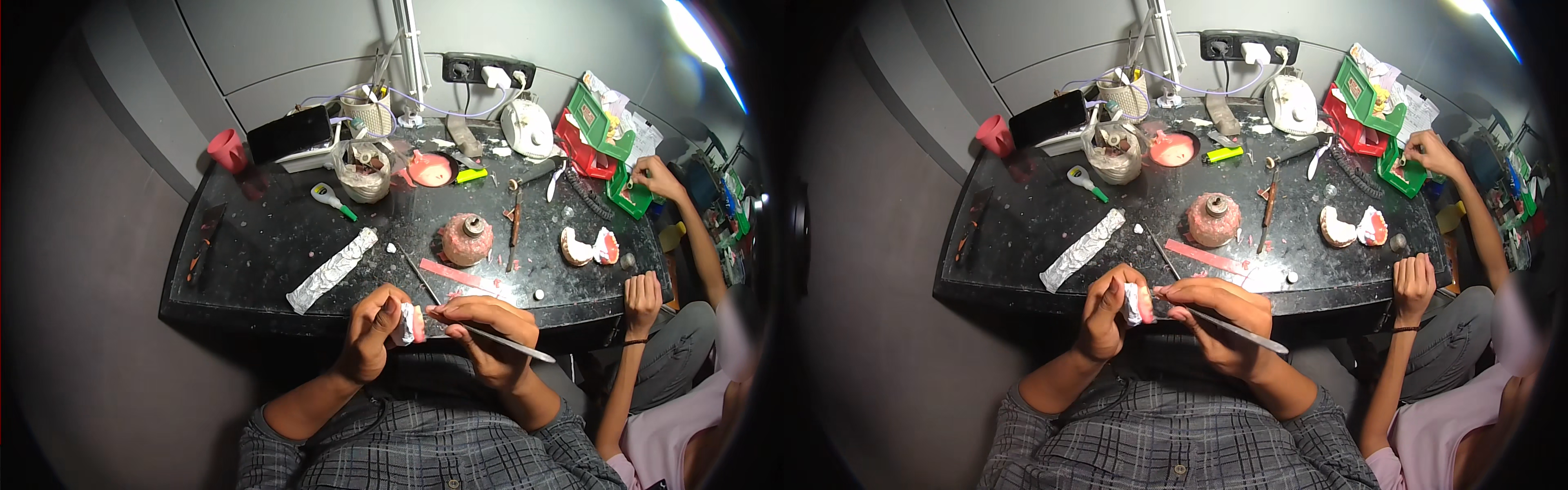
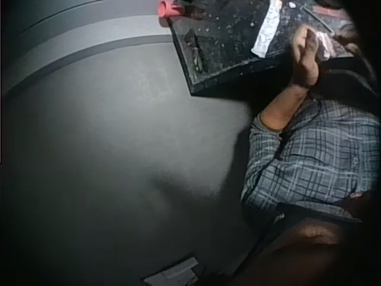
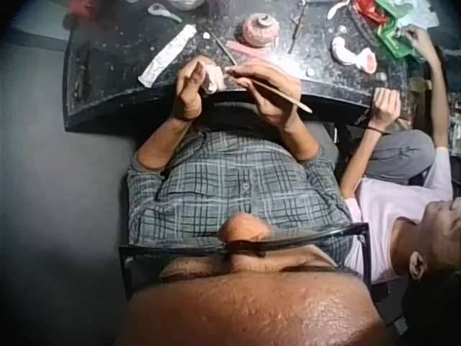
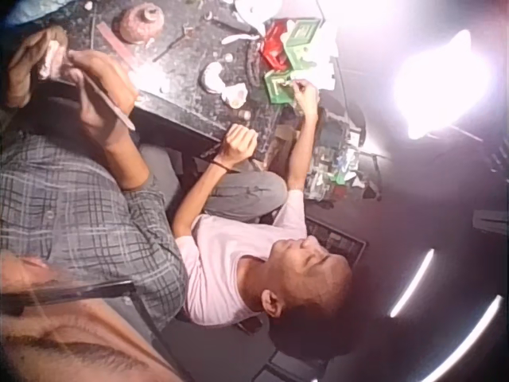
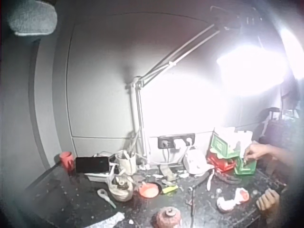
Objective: The person uses a thin tool to apply small amounts of material onto the surface of a dental prosthesis, occasionally picking up the prosthesis by hand to view it from different angles.
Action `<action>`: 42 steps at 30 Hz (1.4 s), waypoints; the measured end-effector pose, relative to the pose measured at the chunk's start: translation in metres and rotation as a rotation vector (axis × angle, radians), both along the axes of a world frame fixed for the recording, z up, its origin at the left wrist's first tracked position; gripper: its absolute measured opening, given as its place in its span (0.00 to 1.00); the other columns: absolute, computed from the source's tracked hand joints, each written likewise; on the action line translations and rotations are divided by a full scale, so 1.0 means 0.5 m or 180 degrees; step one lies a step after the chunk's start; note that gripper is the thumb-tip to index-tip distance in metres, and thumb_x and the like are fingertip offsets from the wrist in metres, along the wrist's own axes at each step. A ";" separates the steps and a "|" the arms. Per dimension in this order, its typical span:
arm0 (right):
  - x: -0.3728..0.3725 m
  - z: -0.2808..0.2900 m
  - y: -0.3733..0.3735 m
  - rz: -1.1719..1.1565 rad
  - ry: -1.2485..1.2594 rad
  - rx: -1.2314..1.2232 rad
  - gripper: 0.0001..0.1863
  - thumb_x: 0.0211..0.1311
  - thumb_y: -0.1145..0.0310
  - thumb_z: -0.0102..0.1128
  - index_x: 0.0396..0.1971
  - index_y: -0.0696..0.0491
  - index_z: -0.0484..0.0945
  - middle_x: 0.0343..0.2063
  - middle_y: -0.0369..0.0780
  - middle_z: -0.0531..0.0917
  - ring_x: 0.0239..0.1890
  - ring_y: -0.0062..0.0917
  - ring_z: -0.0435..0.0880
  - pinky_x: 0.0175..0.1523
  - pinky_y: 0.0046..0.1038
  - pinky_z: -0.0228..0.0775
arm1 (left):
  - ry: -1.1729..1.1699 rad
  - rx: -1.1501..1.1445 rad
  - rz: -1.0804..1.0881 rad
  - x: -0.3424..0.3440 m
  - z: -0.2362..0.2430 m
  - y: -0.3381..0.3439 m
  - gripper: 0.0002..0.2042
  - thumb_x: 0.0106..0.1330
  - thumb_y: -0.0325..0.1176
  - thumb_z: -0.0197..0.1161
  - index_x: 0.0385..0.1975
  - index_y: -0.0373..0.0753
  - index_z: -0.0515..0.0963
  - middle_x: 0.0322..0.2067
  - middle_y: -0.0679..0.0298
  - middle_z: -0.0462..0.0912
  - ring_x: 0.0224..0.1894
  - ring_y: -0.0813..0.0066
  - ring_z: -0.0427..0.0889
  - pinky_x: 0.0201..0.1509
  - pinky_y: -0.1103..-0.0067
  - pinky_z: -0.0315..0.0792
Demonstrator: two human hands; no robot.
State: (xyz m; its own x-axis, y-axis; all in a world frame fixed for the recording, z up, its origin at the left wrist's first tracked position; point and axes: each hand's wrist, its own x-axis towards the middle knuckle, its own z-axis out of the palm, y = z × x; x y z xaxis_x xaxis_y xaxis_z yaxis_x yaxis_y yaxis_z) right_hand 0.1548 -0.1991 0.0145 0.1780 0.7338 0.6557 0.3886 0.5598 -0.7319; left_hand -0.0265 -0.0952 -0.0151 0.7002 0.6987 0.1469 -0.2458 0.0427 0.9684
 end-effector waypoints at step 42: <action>-0.018 -0.006 -0.005 0.0437 0.0943 -0.0504 0.03 0.67 0.81 0.66 0.37 0.64 0.86 0.38 0.47 0.90 0.41 0.30 0.90 0.49 0.28 0.84 | 0.0303 0.0104 0.0029 0.000 0.014 -0.002 0.27 0.78 0.55 0.51 0.25 0.34 0.74 0.15 0.63 0.76 0.16 0.81 0.73 0.23 0.84 0.64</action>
